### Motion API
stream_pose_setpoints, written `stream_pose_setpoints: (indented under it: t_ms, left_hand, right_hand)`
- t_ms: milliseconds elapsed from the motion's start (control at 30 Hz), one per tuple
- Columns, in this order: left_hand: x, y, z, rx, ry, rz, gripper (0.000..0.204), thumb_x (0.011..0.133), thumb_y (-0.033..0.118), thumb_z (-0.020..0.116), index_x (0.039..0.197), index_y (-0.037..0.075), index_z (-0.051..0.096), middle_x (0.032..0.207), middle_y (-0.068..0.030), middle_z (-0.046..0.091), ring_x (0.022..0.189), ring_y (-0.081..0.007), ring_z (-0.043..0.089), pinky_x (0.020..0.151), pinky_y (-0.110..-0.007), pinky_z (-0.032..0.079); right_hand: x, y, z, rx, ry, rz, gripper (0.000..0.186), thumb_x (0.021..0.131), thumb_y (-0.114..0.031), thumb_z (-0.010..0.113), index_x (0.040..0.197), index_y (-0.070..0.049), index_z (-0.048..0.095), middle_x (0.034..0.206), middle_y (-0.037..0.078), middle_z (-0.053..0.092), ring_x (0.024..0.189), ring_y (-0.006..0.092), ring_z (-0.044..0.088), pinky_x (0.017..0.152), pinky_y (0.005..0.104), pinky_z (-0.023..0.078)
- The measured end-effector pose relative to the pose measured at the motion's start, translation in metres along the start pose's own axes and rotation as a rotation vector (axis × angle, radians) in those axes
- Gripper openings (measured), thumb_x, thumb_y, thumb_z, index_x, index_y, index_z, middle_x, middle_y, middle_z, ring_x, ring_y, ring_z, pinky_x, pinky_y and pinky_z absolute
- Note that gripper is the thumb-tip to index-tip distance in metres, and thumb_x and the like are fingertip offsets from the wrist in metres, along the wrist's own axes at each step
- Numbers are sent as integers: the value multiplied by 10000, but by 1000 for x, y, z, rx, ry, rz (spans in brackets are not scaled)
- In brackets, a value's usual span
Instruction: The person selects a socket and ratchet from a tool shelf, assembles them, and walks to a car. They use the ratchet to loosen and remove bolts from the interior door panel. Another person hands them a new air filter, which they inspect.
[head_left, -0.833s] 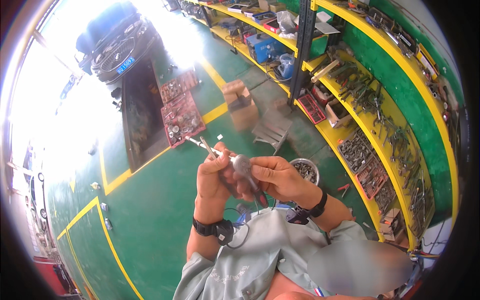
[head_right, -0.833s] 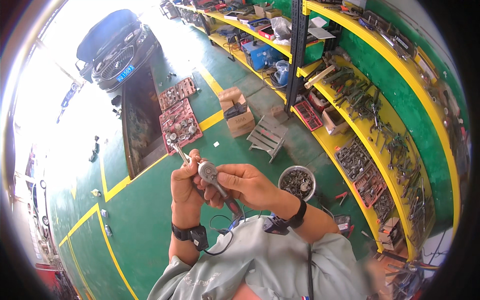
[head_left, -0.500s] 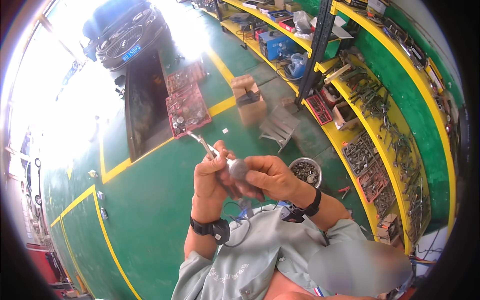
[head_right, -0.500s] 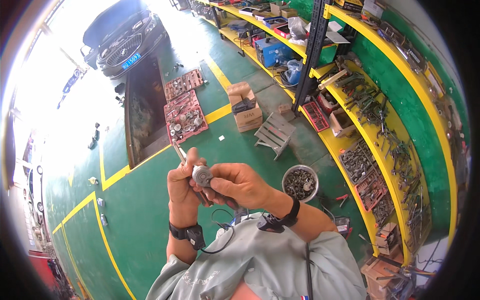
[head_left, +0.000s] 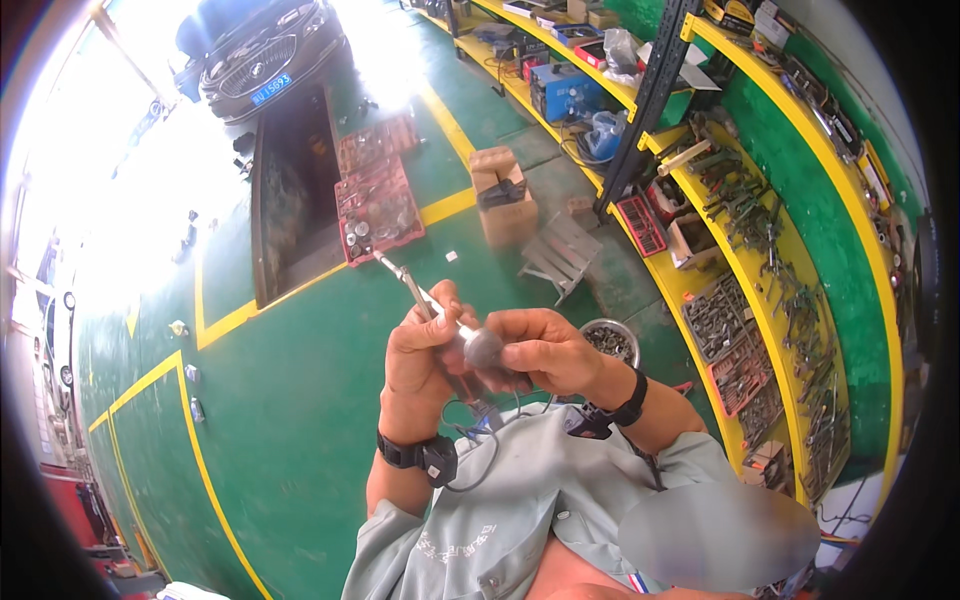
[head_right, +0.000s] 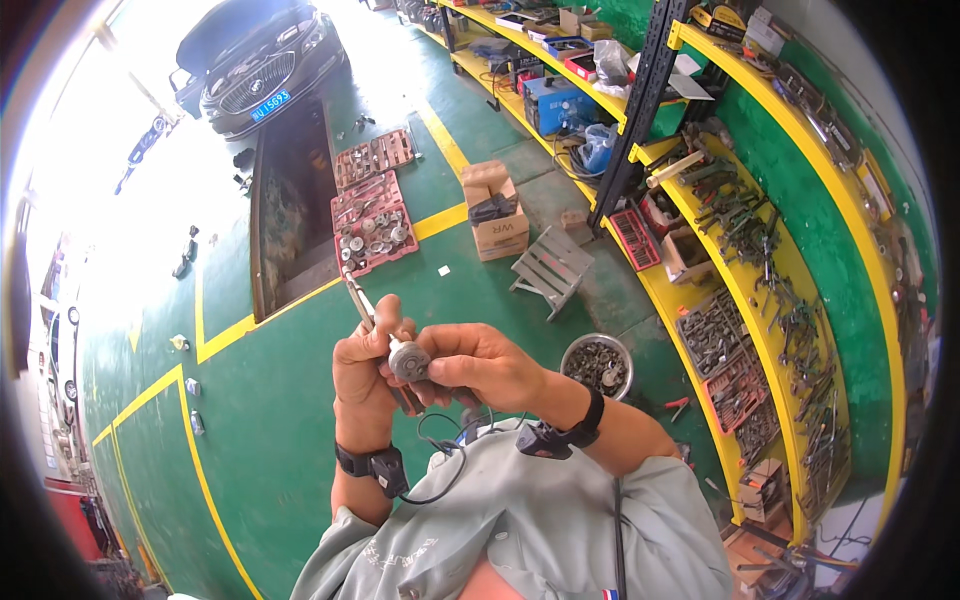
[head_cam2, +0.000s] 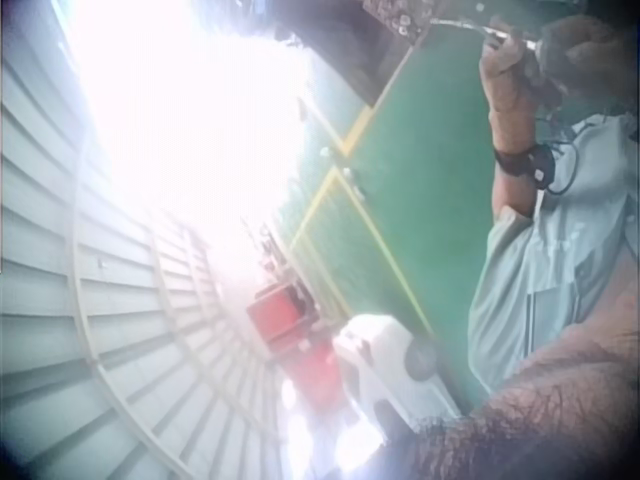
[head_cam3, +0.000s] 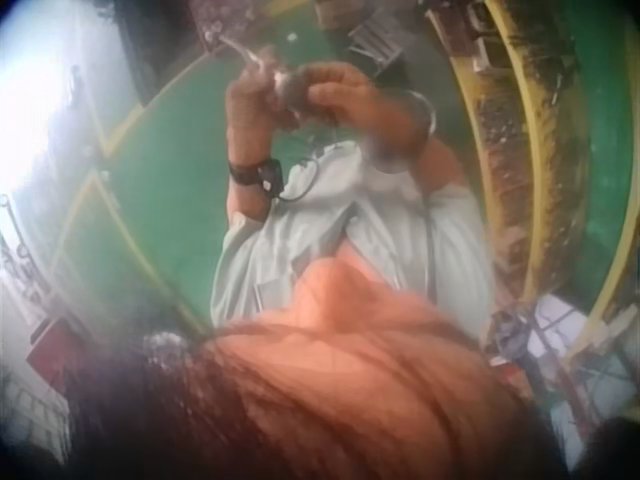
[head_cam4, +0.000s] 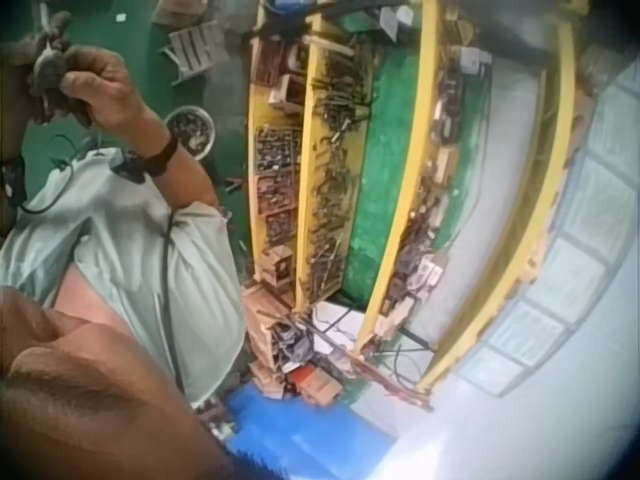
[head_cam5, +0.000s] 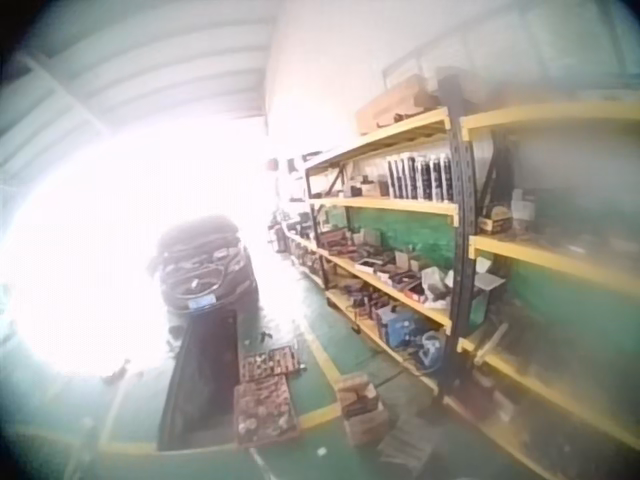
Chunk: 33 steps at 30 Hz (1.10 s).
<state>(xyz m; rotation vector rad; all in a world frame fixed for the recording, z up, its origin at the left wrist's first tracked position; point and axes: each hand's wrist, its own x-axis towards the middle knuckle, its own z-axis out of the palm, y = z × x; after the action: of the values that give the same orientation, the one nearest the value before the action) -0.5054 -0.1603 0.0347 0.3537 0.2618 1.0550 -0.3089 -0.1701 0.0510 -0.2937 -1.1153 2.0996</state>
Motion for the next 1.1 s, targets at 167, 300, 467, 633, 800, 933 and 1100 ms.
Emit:
stream_pose_setpoints:
  t_ms: [167, 300, 467, 633, 800, 933, 1100]
  left_hand:
    - [-1, 0, 4, 66, 13, 34, 201, 829, 67, 767, 933, 59, 596, 875, -130, 713, 582, -131, 583, 452, -230, 416]
    - [-2, -2, 6, 132, -8, 72, 222, 821, 59, 781, 927, 68, 586, 874, -137, 713, 583, -126, 582, 450, -219, 415]
    - [-5, -4, 7, 117, -7, 81, 233, 815, 64, 787, 930, 73, 584, 875, -142, 714, 545, -118, 559, 451, -220, 424]
    - [-8, -8, 5, 37, -15, 77, 237, 810, 58, 785, 935, 71, 584, 883, -143, 715, 529, -120, 556, 457, -225, 439]
    - [-8, -8, 4, 78, -33, 63, 232, 815, 70, 781, 944, 67, 589, 880, -142, 714, 525, -117, 552, 448, -225, 433]
    - [-8, -7, 0, 82, -47, 18, 213, 831, 80, 765, 954, 64, 592, 880, -139, 710, 525, -115, 538, 457, -220, 432]
    - [-9, -15, -10, 16, -42, 14, 186, 847, 88, 729, 913, 73, 555, 834, -115, 677, 524, -108, 528, 466, -234, 452]
  right_hand:
    - [0, 6, -2, 30, 44, -37, 249, 935, -214, 611, 1059, 2, 609, 864, 60, 637, 717, 113, 569, 600, 230, 394]
    - [-4, 10, -12, 36, -1, -27, 280, 912, -157, 601, 1130, 18, 612, 888, 61, 644, 740, 135, 586, 645, 261, 426]
    - [-4, 4, -5, 109, -27, 34, 357, 917, -139, 640, 1222, 43, 597, 910, 73, 650, 758, 146, 598, 671, 269, 443]
    - [-3, 1, -8, 163, -98, 55, 312, 927, -172, 677, 1144, 41, 605, 905, 73, 643, 788, 147, 613, 645, 249, 415]
    - [-4, 5, -14, 158, -127, 87, 249, 924, -164, 670, 1085, 17, 616, 927, 78, 648, 796, 127, 606, 632, 228, 401]
    - [-8, 4, -22, 74, -128, 151, 217, 918, -135, 655, 1090, -5, 634, 958, 76, 685, 792, 98, 598, 602, 211, 396]
    - [-10, 7, -16, 1, -52, 109, 210, 931, -143, 660, 1092, -9, 642, 935, 68, 693, 742, 80, 594, 571, 200, 402]
